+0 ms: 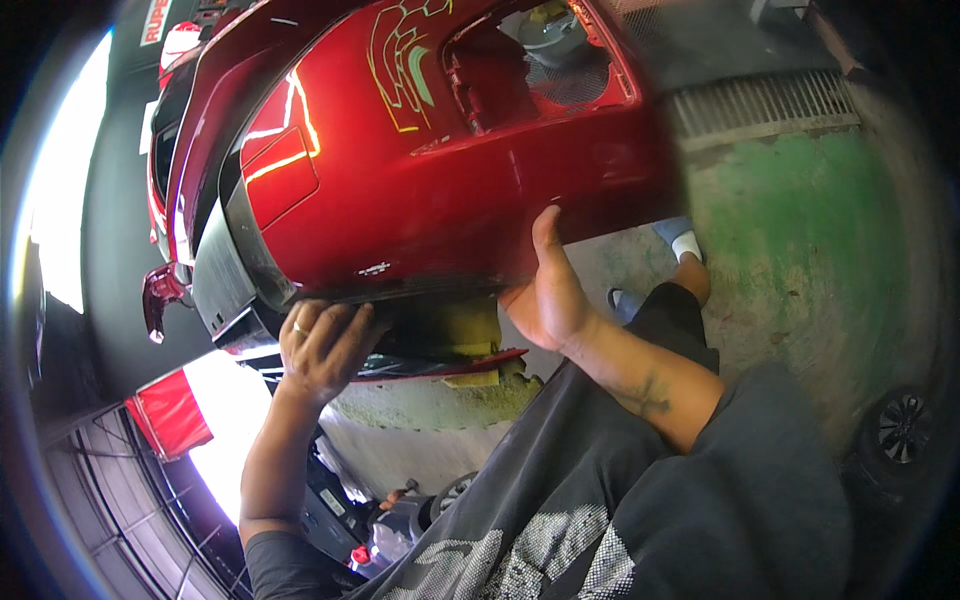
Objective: The person fits a red car bumper onto a workbench, aligns the black grille and emblem, and repeatedly checks fitment by pressing and adjusting the bumper edges. The person rotates the bumper to inspect different sides and repositions it multiple times.
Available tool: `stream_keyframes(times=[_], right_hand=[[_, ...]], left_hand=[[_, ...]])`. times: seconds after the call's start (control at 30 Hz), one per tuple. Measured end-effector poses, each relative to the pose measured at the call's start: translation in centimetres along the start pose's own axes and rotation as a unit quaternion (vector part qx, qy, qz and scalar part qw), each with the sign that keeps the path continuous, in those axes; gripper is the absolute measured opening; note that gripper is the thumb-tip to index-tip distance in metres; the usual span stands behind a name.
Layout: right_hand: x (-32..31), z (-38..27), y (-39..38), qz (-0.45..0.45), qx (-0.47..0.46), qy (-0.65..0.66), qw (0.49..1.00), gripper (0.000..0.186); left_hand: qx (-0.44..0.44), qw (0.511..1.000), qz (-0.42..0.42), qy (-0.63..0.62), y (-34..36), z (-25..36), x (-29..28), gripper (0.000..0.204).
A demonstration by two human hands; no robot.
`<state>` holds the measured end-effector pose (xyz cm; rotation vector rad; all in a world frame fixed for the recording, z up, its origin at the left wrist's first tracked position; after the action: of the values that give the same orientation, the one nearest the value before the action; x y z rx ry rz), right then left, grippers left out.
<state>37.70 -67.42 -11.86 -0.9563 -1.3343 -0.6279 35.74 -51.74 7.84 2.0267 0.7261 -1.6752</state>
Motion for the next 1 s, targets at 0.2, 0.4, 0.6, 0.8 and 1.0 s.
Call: stream_keyframes(times=[0.2, 0.4, 0.6, 0.8, 1.0], right_hand=[[0.0, 0.4, -0.6, 0.014, -0.002, 0.016, 1.0, 0.093], [0.5, 0.5, -1.1, 0.022, 0.011, 0.005, 1.0, 0.093], [0.8, 0.6, -0.4, -0.005, 0.03, 0.022, 0.999, 0.092], [-0.6, 1.5, -1.0, 0.035, 0.027, 0.058, 0.997, 0.056], [-0.7, 1.4, -3.1, 0.051, -0.012, -0.057, 0.997, 0.048]], left_hand=[[0.039, 0.999, -0.006, -0.019, 0.3, 0.8, 0.4, 0.021], [0.066, 0.997, 0.003, -0.038, 0.7, 1.4, 0.9, 0.009], [0.035, 0.999, 0.01, -0.017, 0.3, 1.9, 1.1, 0.014], [-0.13, 0.987, 0.049, 0.084, -1.4, 3.1, 1.9, 0.024], [-0.106, 0.989, 0.061, 0.088, -1.2, 2.5, 0.9, 0.027]])
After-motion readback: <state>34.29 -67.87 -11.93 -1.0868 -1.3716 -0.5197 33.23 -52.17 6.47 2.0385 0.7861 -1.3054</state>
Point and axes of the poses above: each hand's wrist, its own y-axis towards the middle knuckle, its own x-axis out of the palm, z = x × y, the point moved 6 cm from there along y, towards the middle knuckle, and after that the axes turned 2 degrees about -y, right-handed, at the moved point
